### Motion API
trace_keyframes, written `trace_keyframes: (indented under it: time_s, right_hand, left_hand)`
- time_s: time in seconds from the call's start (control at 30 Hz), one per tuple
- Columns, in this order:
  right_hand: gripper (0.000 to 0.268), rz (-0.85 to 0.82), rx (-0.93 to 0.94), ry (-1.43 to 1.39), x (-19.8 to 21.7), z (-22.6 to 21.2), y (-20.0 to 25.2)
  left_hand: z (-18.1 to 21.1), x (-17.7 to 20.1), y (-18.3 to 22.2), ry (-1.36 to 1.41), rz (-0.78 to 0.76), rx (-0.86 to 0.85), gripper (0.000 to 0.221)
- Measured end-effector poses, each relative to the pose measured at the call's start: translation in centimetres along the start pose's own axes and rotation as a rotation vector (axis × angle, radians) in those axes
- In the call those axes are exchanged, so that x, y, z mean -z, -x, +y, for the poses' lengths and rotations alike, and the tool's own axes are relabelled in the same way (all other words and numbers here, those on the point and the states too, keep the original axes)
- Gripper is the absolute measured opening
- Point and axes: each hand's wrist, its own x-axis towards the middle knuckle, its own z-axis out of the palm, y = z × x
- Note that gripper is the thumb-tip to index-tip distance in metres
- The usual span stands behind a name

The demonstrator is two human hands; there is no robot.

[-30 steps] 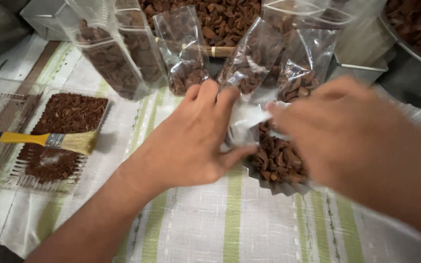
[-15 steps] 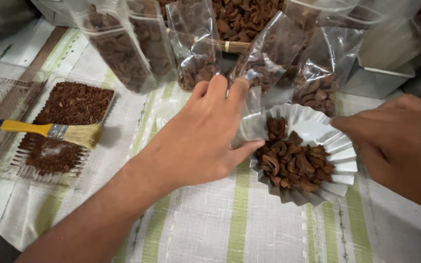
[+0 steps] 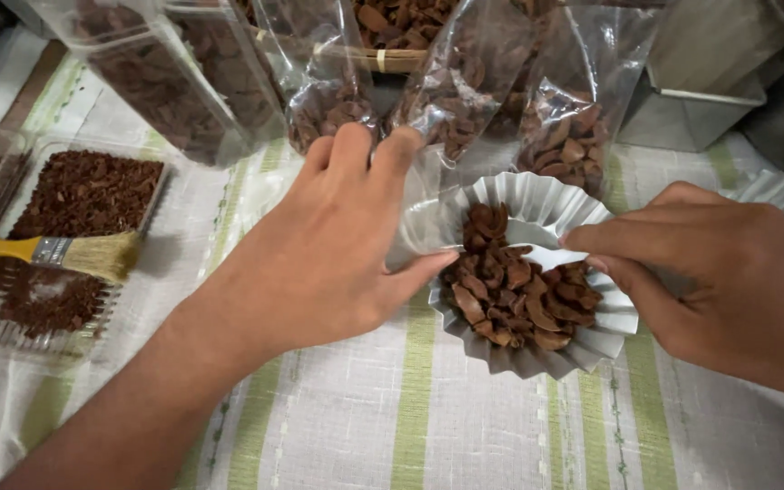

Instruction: Scooping and packaging brown organic material into small bags and foil cups

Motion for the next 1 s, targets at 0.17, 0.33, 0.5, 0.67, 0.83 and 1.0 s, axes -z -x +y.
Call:
trace_keyframes:
  time_s: [0.17, 0.33, 0.5, 0.67, 0.83, 1.0]
  right_hand:
    - [0.029, 0.025, -0.077, -0.045, 0.1, -0.2, 0.0]
    - [0.026, 0.053, -0.076, -0.061, 0.0, -0.7, -0.3]
    - [0.026, 0.066, -0.046, -0.051, -0.1, -0.4, -0.2]
    - [0.031, 0.029, -0.032, -0.070, -0.4, 0.0, -0.1]
    - [0.026, 0.072, -0.071, -0.108, 0.1, -0.7, -0.3]
    - [0.022, 0.114, -0.077, -0.059, 0.9, -1.5, -0.6]
  left_hand:
    - [0.0, -0.1, 0.1, -0.092, 0.003, -0.006, 0.072]
    - [0.0, -0.1, 0.1, -0.046, 0.006, -0.001, 0.071]
    - [0.0, 0.0, 0.1, 0.039, -0.006, 0.023, 0.070]
    - [0.0, 0.3, 0.1, -0.001, 0.002, -0.017, 0.066]
    - [-0.1, 0.3, 0.2, 0.015, 0.023, -0.026, 0.066]
    - [-0.1, 0.5, 0.1, 0.145, -0.012, 0.006, 0.059]
